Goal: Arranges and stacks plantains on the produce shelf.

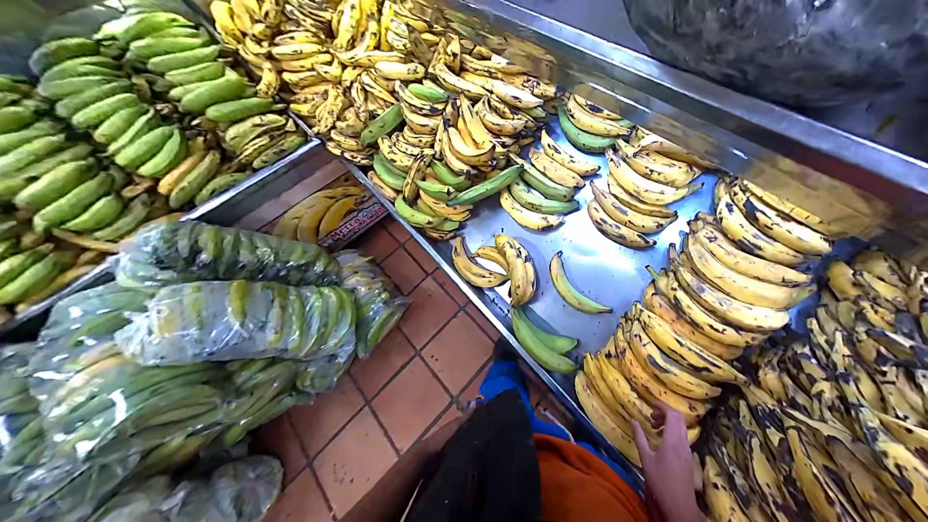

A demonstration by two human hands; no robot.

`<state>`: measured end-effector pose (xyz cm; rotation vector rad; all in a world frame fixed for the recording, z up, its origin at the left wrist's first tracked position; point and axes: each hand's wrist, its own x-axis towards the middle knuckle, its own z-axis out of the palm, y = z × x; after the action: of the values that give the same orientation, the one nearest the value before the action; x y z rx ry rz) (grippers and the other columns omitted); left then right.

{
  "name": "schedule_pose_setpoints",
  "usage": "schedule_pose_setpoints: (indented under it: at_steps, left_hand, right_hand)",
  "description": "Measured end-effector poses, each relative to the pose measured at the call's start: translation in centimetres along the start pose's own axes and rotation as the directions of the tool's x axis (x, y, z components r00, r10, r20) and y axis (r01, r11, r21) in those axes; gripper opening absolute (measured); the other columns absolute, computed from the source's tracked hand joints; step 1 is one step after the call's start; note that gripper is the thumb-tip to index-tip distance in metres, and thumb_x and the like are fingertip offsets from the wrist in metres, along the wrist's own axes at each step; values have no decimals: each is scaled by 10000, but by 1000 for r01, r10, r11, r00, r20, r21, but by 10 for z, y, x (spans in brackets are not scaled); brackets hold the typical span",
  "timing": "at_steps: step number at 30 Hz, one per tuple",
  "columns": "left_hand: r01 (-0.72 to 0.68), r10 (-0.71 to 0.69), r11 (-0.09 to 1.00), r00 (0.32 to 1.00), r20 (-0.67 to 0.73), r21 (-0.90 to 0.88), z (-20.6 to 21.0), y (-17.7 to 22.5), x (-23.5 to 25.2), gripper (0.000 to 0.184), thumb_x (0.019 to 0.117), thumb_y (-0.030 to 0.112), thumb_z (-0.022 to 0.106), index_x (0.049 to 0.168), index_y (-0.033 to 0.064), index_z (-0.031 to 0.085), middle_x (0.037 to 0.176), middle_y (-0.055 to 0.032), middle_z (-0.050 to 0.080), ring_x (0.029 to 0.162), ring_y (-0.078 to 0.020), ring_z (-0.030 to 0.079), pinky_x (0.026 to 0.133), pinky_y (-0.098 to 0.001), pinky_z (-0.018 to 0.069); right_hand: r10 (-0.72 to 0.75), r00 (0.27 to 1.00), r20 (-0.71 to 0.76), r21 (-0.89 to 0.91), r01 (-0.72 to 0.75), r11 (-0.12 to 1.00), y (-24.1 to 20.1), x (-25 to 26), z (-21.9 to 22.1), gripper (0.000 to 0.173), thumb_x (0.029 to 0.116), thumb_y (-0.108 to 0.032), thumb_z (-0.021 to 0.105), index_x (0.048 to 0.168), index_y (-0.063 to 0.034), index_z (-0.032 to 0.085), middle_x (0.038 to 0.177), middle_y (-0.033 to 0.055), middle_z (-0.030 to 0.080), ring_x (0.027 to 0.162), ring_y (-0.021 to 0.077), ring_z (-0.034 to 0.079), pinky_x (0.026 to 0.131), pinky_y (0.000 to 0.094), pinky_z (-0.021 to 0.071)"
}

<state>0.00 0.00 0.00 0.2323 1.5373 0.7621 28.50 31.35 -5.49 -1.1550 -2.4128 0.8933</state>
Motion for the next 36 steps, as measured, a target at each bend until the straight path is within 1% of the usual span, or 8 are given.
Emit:
schedule_pose_setpoints:
  at_steps: [2,7,12,18,20,24,30,36]
  left_hand:
    - [-23,22,1000,998,-65,-18,-31,-46,85,650,1097,524,328,1496,29,459,1461,-202,544,1345,-265,541,1120,-444,450]
    - [0,29,976,991,-131,216,-92,56,143,691,1030,477,568,1513,2,428,1480,-242,519,1372,-344,521,1157,-513,411]
    - [-400,285,847,898,-336,-349,-167,186,211,438,1092,266,498,1411,-33,497,1317,-200,642,1152,-277,668,1002,-439,548]
    - [-261,-36,840,848,-529,-475,-245,306,332,935,1001,531,603,1582,-40,145,1553,-335,348,1413,-457,424,1118,-615,426]
    - [-228,-100,821,846,-524,-524,-250,318,354,984,929,472,739,1564,-50,197,1533,-319,383,1393,-437,446,1102,-597,447]
    - [-115,-69,849,943,-324,-516,-250,317,337,655,901,300,760,1424,13,489,1306,-214,616,1129,-313,632,929,-470,547]
    - [-455,440,863,890,-118,-217,-212,272,235,650,789,-107,751,1388,15,529,1304,-158,662,1138,-289,666,923,-487,584]
    - [-652,676,690,735,41,315,-122,295,114,689,871,246,833,1429,107,454,1144,-93,697,980,-196,704,852,-440,615]
  right_hand:
    - [4,1000,22,35,-5,999,-14,19,6,533,876,-247,760,1311,11,589,1041,131,681,877,232,691,770,411,611]
    - [162,985,52,84,-166,982,-57,41,15,497,923,-222,714,1342,1,568,964,101,719,820,208,715,726,416,625]
    - [472,880,43,148,-473,868,-111,27,42,472,950,-193,701,1331,46,559,952,161,720,812,245,715,754,458,608]
    - [562,794,233,174,-602,779,-205,24,88,376,993,-204,644,1275,43,611,979,164,727,852,219,715,809,423,599]
    - [517,813,267,176,-569,804,-220,18,96,340,1003,-193,635,1251,40,643,1017,173,723,911,229,711,850,418,591]
    - [660,743,110,256,-663,704,-240,14,102,329,1009,-214,623,1240,20,648,985,148,729,864,209,716,818,411,603]
    - [732,681,14,329,-695,639,-240,-9,107,280,995,-278,648,1180,-74,701,969,65,746,842,152,718,791,391,614]
    - [434,900,45,373,-418,828,-250,43,72,698,908,-458,754,1457,-98,514,1356,75,634,1200,185,643,981,421,582]
